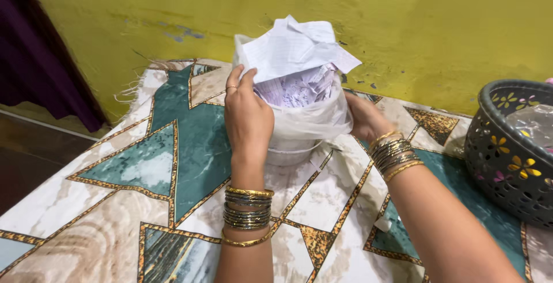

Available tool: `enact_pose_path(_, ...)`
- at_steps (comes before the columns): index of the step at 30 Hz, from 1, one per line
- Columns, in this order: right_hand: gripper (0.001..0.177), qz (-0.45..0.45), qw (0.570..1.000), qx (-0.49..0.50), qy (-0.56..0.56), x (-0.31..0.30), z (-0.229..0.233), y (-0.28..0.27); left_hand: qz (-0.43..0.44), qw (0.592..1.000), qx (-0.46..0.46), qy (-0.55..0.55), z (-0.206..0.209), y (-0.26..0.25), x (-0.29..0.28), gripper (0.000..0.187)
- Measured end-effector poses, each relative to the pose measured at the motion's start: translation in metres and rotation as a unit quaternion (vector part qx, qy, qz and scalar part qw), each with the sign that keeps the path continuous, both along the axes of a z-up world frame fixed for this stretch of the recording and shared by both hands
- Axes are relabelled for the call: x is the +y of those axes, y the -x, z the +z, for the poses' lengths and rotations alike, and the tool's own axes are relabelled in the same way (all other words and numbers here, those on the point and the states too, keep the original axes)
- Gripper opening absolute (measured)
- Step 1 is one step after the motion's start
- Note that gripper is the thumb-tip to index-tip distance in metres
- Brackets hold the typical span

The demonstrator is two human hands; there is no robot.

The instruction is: The person repeatedly picks up small pieces of paper from a patterned tablecloth, folds or crumples them, and places them into a white bucket lined with a plastic bag. The person continues this process until the bucket is full, then closes the bag and secures the bucket lid.

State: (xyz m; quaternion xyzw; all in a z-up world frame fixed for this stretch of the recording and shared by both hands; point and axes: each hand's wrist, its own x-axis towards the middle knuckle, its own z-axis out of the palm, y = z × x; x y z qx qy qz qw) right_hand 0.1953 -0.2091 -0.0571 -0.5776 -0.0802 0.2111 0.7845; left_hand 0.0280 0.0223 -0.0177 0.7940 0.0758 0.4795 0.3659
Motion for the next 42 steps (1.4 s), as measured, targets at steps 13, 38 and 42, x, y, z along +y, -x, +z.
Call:
enact_pose_path(13,0.017,-0.328,0.866,-0.343,0.156,-0.036,0.057,-0.01,0.004,0.996,-0.09,0.016,0.004,0.002,0.006,0.06)
enact_pose_path(38,0.039,-0.065,0.943,-0.203,0.256,-0.013,0.091,-0.032,-0.062,0.946,0.317,-0.015,0.06,-0.139,0.079,0.052)
enact_pose_path(42,0.037,-0.074,0.919,-0.152,0.357,-0.017,0.097,-0.026,0.031,0.963,0.266,0.017,0.057,-0.15,0.08,0.024)
